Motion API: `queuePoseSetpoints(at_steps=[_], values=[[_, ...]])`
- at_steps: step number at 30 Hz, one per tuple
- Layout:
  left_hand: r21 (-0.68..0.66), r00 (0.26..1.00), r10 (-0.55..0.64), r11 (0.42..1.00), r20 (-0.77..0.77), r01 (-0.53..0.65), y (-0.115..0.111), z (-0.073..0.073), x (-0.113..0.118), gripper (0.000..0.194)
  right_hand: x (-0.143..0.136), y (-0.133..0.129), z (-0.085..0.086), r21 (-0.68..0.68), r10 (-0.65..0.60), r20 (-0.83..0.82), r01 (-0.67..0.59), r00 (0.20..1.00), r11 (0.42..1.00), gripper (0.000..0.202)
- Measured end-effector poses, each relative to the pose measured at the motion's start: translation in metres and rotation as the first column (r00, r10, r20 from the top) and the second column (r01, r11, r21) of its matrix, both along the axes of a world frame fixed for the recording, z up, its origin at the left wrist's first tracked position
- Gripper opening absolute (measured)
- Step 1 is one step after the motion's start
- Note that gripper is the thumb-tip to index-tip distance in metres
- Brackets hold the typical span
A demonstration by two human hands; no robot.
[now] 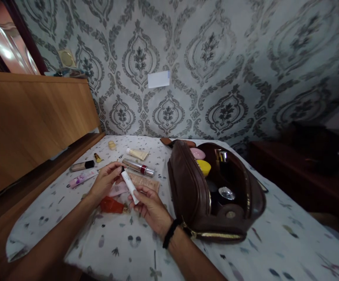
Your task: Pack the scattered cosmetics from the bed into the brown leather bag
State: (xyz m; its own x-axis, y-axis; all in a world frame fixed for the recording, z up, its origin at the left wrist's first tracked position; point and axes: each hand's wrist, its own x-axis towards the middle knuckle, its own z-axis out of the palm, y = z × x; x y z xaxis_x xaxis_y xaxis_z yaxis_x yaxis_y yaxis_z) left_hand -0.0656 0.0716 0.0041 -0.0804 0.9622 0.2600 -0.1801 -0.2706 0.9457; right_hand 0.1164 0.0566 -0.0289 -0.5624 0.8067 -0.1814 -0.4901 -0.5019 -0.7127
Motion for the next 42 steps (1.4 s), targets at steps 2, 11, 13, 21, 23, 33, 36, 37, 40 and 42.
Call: queuePoseSetpoints(at_steps=[2, 11, 13, 21, 23, 33, 36, 37, 40, 42], values=[[0.006, 1.0, -0.004, 1.0, -0.004, 0.004, 0.0, -0.001, -0.001, 0.035, 0.0, 0.0, 0.0, -0.022, -0.022, -0.023, 0.021, 1.0, 1.0, 0.049], [-0.011, 0.996, 0.06, 0.998, -0.064, -0.061, -0.006, 0.006, 0.0, 0.038, 0.0, 0.004, -0.006, -0.063, -0.058, -0.076, 0.054, 0.995, 0.997, 0.047], [-0.017, 0.991, 0.101, 0.995, -0.085, -0.102, -0.007, 0.008, 0.001, 0.038, 0.0, 0.004, -0.008, -0.057, -0.05, -0.079, 0.045, 0.996, 0.997, 0.048], [-0.039, 0.942, 0.177, 0.98, -0.287, -0.196, -0.012, 0.009, -0.006, 0.042, 0.0, 0.005, -0.009, -0.034, -0.047, -0.114, 0.044, 0.992, 0.998, 0.05], [-0.042, 0.922, 0.208, 0.971, -0.326, -0.235, -0.011, 0.006, -0.01, 0.045, 0.0, 0.006, -0.008, -0.048, -0.047, -0.132, 0.041, 0.99, 0.998, 0.046], [-0.042, 0.894, 0.265, 0.953, -0.361, -0.3, -0.009, 0.012, -0.004, 0.042, 0.0, 0.012, -0.011, -0.123, -0.021, -0.16, 0.001, 0.987, 0.992, 0.026], [-0.04, 0.894, 0.259, 0.955, -0.365, -0.293, -0.007, 0.009, -0.007, 0.039, -0.001, 0.013, -0.012, -0.124, -0.006, -0.162, -0.015, 0.987, 0.992, 0.022], [-0.038, 0.892, 0.259, 0.955, -0.37, -0.293, -0.006, 0.008, -0.008, 0.038, -0.001, 0.013, -0.013, -0.124, -0.001, -0.161, -0.019, 0.987, 0.992, 0.021], [-0.027, 0.888, 0.262, 0.956, -0.377, -0.294, -0.006, 0.006, -0.01, 0.037, -0.002, 0.013, -0.014, -0.119, 0.006, -0.156, -0.024, 0.988, 0.993, 0.021], [-0.022, 0.888, 0.266, 0.955, -0.375, -0.295, -0.007, 0.006, -0.009, 0.037, -0.002, 0.012, -0.014, -0.103, 0.001, -0.168, -0.018, 0.986, 0.995, 0.026]])
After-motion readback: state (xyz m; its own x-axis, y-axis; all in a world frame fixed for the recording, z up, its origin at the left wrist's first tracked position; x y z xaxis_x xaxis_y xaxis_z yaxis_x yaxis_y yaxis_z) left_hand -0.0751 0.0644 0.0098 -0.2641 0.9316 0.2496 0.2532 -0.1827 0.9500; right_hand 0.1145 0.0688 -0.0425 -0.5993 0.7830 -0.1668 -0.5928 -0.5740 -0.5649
